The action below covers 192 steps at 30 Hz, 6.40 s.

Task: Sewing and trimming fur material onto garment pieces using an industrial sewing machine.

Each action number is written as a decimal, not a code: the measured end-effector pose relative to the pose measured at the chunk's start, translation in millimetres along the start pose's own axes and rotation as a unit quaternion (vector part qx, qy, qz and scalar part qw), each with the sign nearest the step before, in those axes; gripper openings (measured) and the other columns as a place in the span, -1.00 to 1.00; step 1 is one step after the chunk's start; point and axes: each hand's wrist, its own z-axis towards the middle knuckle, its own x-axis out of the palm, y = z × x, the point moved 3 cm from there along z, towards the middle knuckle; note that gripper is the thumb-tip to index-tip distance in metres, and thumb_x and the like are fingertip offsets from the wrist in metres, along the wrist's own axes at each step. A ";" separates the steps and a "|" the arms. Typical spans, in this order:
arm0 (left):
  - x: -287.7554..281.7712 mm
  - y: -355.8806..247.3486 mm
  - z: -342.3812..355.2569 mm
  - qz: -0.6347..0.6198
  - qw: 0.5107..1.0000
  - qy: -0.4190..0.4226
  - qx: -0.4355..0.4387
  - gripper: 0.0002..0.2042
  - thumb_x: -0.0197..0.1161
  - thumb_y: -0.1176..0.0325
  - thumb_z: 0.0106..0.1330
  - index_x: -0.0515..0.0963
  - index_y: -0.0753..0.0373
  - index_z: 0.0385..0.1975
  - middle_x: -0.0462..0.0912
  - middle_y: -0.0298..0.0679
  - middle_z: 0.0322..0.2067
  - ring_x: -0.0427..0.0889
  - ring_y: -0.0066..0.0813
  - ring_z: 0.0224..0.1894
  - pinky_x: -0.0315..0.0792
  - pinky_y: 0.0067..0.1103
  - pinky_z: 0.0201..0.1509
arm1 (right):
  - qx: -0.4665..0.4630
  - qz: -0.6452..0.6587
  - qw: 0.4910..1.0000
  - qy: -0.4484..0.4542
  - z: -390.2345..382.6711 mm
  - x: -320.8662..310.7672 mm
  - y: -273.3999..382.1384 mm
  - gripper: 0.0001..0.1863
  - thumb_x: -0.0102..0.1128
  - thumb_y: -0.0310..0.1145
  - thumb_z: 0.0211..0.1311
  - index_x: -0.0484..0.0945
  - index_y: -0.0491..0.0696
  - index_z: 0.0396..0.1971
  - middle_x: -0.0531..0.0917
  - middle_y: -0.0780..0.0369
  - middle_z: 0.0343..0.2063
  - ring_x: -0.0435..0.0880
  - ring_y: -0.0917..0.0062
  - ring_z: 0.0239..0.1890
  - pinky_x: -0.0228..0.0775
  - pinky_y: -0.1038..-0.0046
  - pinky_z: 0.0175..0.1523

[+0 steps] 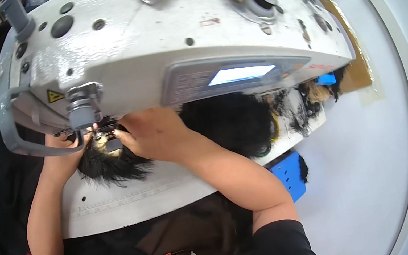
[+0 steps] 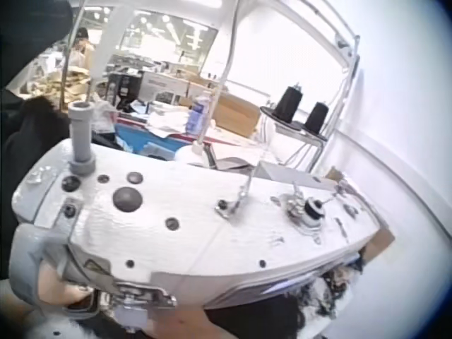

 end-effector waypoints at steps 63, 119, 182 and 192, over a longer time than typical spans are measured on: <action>-107.9 -51.6 -113.9 0.291 0.934 0.065 -0.197 -0.71 0.36 0.19 0.41 0.68 0.28 -0.06 0.75 -0.03 -0.21 0.75 -0.02 -0.13 0.54 -0.25 0.11 | 0.202 0.331 0.921 0.035 -54.4 9.1 33.6 -0.79 0.29 -0.30 0.60 0.60 -0.15 -0.10 0.66 0.37 -0.32 0.54 0.74 -0.24 0.41 0.59 -0.08; -30.3 -160.5 -209.1 0.191 0.968 -0.052 -0.151 -0.75 0.52 0.28 0.33 0.64 0.26 -0.16 0.73 -0.16 -0.43 0.73 -0.16 -0.47 0.58 -0.33 -0.39 | 0.211 0.432 0.875 -0.067 -74.1 4.1 44.1 -0.82 0.26 -0.34 0.62 0.57 -0.15 -0.18 0.60 0.37 -0.37 0.52 0.73 -0.36 0.40 0.61 -0.21; -100.4 -135.8 -69.5 -0.034 0.961 0.267 -0.066 -0.78 0.38 0.43 0.42 0.70 0.35 -0.01 0.79 0.04 -0.24 0.76 0.06 -0.16 0.58 -0.27 -0.06 | 0.163 0.430 0.877 -0.138 -33.1 -7.7 106.2 -0.80 0.31 -0.33 0.59 0.65 -0.18 -0.07 0.74 0.34 -0.29 0.62 0.72 -0.25 0.49 0.58 -0.09; -100.8 -130.3 -60.8 -0.052 0.969 0.215 -0.108 -0.76 0.49 0.49 0.24 0.70 0.40 -0.13 0.83 0.01 -0.28 0.83 -0.07 -0.13 0.64 -0.35 0.04 | 0.024 0.348 0.934 0.069 -31.1 1.0 126.2 -0.86 0.29 -0.44 0.54 0.57 -0.20 -0.13 0.67 0.22 -0.34 0.65 0.55 -0.34 0.52 0.45 -0.15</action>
